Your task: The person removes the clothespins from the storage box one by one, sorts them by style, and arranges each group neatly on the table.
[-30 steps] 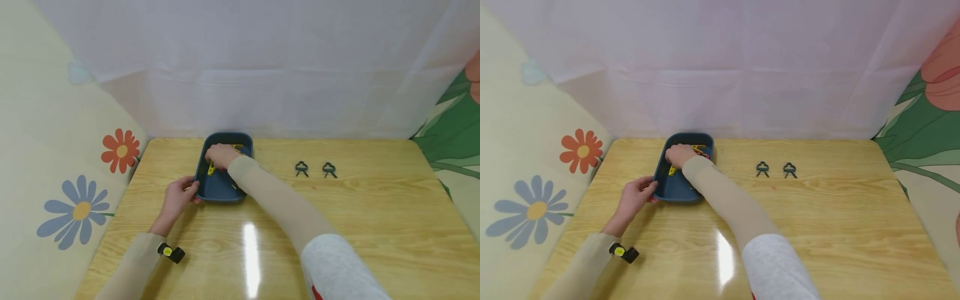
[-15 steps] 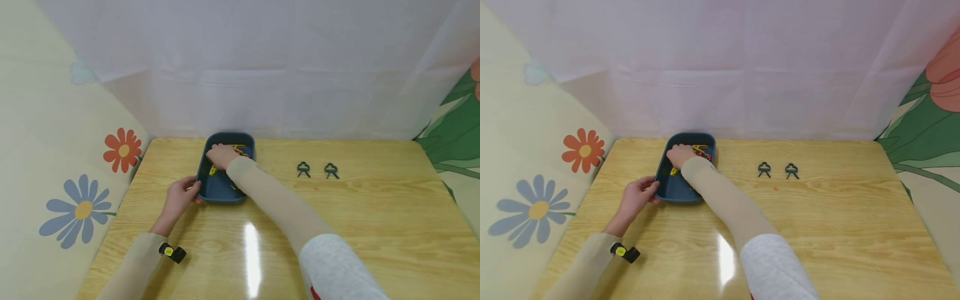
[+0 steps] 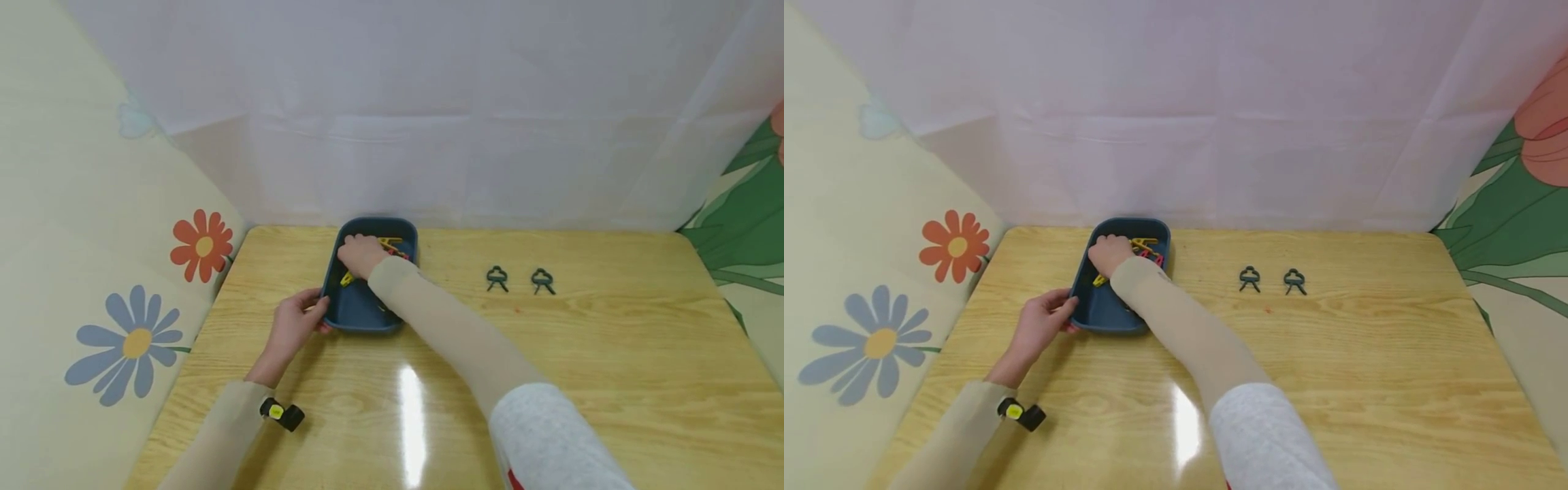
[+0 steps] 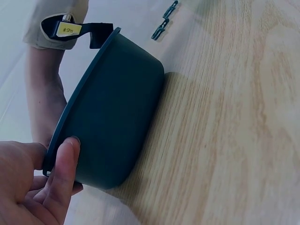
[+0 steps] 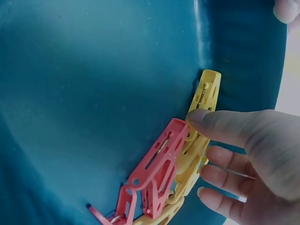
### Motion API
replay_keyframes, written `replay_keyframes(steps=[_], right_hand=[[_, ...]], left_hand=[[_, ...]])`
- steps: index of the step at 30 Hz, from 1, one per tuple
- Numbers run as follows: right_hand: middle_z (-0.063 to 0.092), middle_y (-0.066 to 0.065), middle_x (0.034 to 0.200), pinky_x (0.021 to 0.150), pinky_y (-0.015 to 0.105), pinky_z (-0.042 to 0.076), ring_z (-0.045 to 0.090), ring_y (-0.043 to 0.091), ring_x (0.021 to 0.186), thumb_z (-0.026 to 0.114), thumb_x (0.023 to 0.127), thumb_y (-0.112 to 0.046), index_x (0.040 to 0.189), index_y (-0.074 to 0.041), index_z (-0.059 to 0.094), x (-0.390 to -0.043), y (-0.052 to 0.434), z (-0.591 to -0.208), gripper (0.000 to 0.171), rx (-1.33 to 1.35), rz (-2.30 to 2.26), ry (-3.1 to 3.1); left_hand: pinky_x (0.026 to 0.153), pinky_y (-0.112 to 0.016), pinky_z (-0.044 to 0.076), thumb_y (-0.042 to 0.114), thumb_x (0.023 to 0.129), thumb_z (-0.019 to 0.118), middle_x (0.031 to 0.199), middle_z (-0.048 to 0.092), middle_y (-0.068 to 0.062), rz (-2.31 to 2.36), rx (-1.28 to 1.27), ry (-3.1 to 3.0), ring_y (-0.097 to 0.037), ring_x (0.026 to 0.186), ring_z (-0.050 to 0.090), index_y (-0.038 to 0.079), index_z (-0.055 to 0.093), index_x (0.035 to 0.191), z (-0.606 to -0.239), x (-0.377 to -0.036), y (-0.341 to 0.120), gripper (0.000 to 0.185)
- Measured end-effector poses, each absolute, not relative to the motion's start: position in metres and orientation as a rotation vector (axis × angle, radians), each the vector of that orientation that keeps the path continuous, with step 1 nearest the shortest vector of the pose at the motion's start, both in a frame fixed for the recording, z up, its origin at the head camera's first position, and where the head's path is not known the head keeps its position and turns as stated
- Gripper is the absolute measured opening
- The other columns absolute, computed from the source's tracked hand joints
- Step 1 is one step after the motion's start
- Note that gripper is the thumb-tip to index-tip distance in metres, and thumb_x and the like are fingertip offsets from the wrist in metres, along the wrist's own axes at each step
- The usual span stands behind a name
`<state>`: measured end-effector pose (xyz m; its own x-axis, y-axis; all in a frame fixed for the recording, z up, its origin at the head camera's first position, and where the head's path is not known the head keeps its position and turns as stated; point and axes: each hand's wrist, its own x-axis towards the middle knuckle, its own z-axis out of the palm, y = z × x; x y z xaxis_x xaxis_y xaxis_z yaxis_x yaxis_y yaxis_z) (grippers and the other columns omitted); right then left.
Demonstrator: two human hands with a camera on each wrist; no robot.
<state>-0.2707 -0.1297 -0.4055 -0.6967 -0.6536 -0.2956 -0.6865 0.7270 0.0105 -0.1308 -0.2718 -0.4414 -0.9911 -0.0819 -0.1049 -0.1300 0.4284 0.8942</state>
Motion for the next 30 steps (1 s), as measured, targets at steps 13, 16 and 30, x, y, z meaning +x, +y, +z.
replay_keyframes(steps=[13, 16, 30], right_hand=[[0.066, 0.004, 0.135, 0.098, 0.039, 0.057, 0.063, 0.021, 0.118, 0.063, 0.105, -0.018, 0.134, -0.016, 0.069, -0.269, -0.114, -0.379, 0.029, -1.131, 0.149, 2.639], [0.069, 0.004, 0.128, 0.096, 0.038, 0.057, 0.064, 0.020, 0.113, 0.064, 0.105, -0.020, 0.126, -0.015, 0.071, -0.270, -0.110, -0.373, 0.023, -1.161, 0.124, 2.640], [0.069, 0.004, 0.118, 0.093, 0.034, 0.054, 0.064, 0.018, 0.105, 0.070, 0.101, -0.028, 0.119, -0.012, 0.071, -0.272, -0.050, -0.348, 0.023, -1.262, -0.052, 2.643]], left_hand=[[0.058, -0.024, 0.062, 0.011, 0.108, 0.057, 0.119, 0.068, -0.035, 1.638, -0.173, 2.637, -0.004, 0.058, 0.069, -0.013, 0.059, 0.135, -0.442, -0.131, -0.269, 0.037], [0.058, -0.024, 0.062, 0.011, 0.107, 0.057, 0.120, 0.068, -0.036, 1.646, -0.174, 2.636, -0.005, 0.058, 0.069, -0.014, 0.059, 0.135, -0.442, -0.131, -0.270, 0.037], [0.058, -0.024, 0.062, 0.009, 0.107, 0.057, 0.125, 0.064, -0.039, 1.670, -0.160, 2.620, -0.004, 0.058, 0.068, -0.016, 0.056, 0.137, -0.445, -0.133, -0.272, 0.039]])
